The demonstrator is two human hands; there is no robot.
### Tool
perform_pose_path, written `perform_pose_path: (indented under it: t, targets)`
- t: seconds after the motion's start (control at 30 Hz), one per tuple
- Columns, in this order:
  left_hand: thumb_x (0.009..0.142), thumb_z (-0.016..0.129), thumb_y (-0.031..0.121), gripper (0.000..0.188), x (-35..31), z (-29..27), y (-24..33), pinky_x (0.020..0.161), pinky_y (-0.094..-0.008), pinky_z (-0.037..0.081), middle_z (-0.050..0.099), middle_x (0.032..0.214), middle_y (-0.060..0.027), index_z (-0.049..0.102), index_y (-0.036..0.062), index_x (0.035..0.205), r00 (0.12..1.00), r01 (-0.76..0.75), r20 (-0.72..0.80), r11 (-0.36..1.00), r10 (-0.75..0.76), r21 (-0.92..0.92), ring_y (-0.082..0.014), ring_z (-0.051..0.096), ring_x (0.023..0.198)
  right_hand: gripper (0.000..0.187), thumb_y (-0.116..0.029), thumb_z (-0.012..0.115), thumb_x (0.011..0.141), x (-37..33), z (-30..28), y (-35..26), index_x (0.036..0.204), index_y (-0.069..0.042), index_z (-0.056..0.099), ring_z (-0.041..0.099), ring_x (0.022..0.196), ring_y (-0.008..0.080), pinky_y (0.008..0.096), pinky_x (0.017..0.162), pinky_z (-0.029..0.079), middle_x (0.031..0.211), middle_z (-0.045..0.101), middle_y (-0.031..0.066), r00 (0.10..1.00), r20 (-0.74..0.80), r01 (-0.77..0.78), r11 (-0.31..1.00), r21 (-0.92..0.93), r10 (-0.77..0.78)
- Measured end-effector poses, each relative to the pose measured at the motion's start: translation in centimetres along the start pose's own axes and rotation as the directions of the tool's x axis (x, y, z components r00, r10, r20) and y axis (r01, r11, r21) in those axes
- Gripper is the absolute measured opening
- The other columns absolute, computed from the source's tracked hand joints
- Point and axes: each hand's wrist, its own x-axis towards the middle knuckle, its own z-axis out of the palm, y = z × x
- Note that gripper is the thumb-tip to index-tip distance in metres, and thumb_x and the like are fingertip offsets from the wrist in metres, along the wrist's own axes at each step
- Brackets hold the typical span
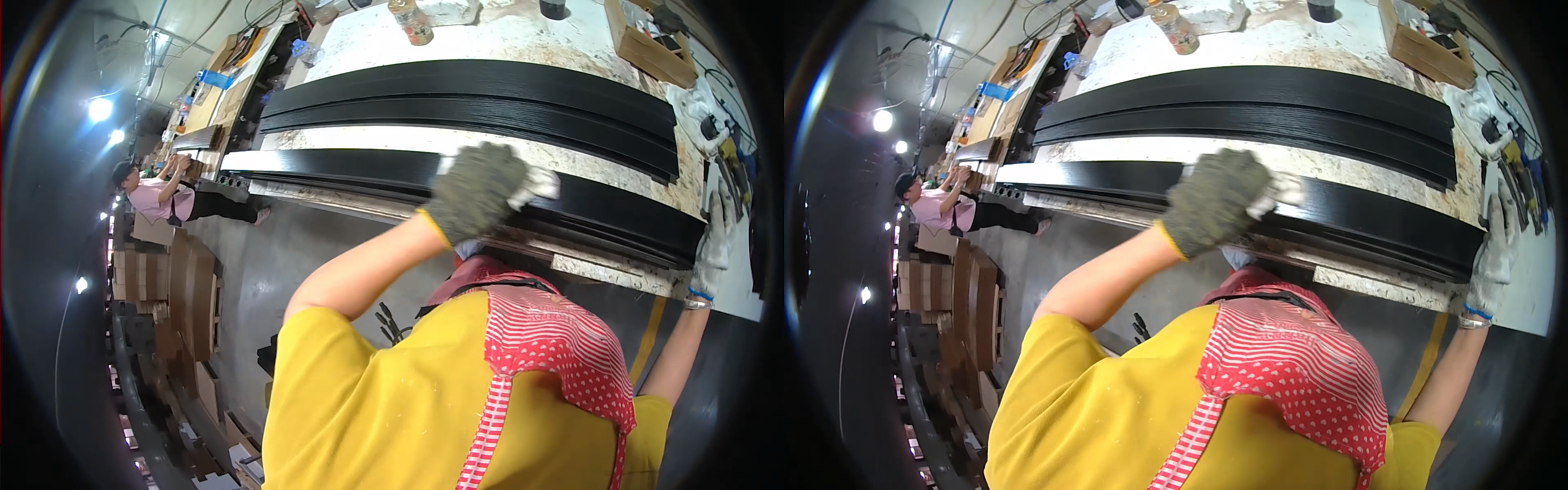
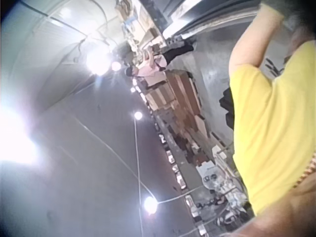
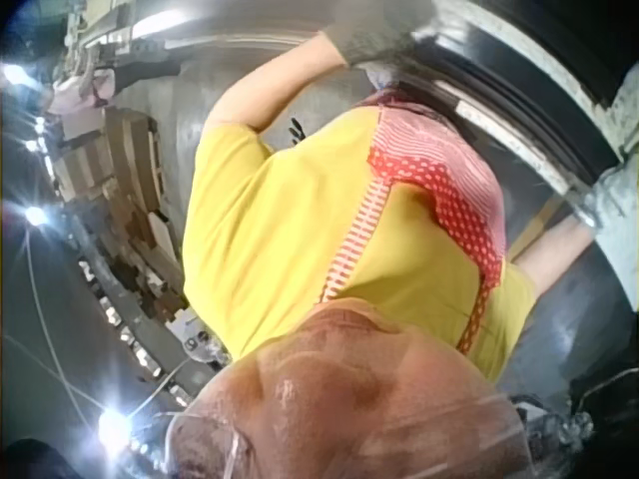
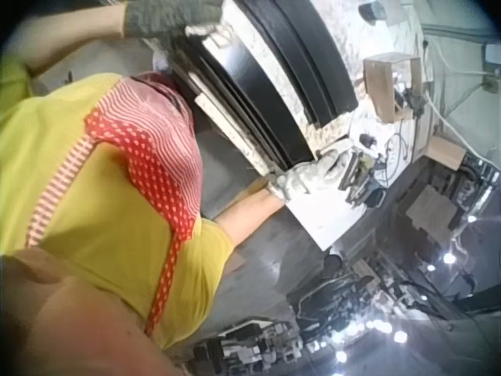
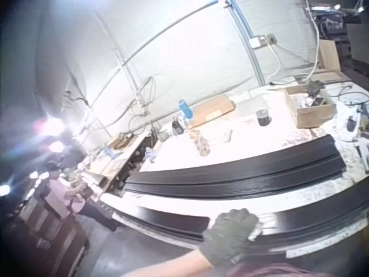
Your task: The person uses a cloth to wipe down and clean the surfaces of several black wooden planks, one at a time, then uses the cloth to wipe a tool on the workbench.
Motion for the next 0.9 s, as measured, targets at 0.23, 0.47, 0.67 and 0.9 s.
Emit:
perform_pose_path:
  t: [0.23,0.47,0.67,0.9]
  targets:
    - [0.089,0.068,0.018,0.038,-7.9,-8.1,-10.6,0.086,-0.0421,0.054,0.067,0.117,-0.0157,0.062,0.0071,0.124,0.977,0.205,0.059,0.979,-0.205,0.008,-0.034,0.067,0.1,0.062,0.016,0.045,0.082,-0.4,-0.5,-0.1,0.135,-0.011,0.061,0.05,0.131,0.0333,0.0436,0.111,0.041,0.138,0.058,0.0139,0.999,0.039,0.021,0.976,-0.216,-0.013]
    - [0.073,0.084,0.027,0.078,-5.3,-5.5,-9.0,0.084,-0.0478,0.054,0.061,0.125,-0.0204,0.048,0.0085,0.139,0.809,0.283,0.425,0.903,-0.405,0.323,-0.0415,0.064,0.101,0.06,0.015,0.043,0.078,1.0,-0.5,-3.4,0.129,-0.009,0.065,0.056,0.125,0.0349,0.0392,0.106,0.046,0.128,0.063,0.0181,0.98,-0.08,-0.18,0.983,0.025,0.181]
    - [0.07,0.083,0.025,0.071,-5.6,-5.4,-10.1,0.088,-0.047,0.053,0.062,0.123,-0.0167,0.052,0.0081,0.132,0.796,0.237,0.449,0.892,-0.405,0.385,-0.0384,0.064,0.105,0.027,-0.015,0.065,0.096,3.5,-4.5,-4.0,0.118,0.0,0.067,0.064,0.084,0.0129,0.0232,0.07,0.051,0.104,0.068,0.0065,0.635,0.02,-0.419,0.323,0.848,0.772]
    - [0.066,0.083,0.024,0.07,-4.2,-6.7,-11.5,0.09,-0.0452,0.052,0.065,0.119,-0.022,0.057,0.0024,0.127,0.818,0.165,0.502,0.95,-0.282,0.265,-0.0401,0.064,0.106,0.021,-0.011,0.059,0.099,1.4,-4.4,1.2,0.114,0.002,0.065,0.063,0.089,0.0179,0.0318,0.07,0.055,0.109,0.067,0.0087,0.485,-0.044,-0.347,0.239,0.907,0.873]
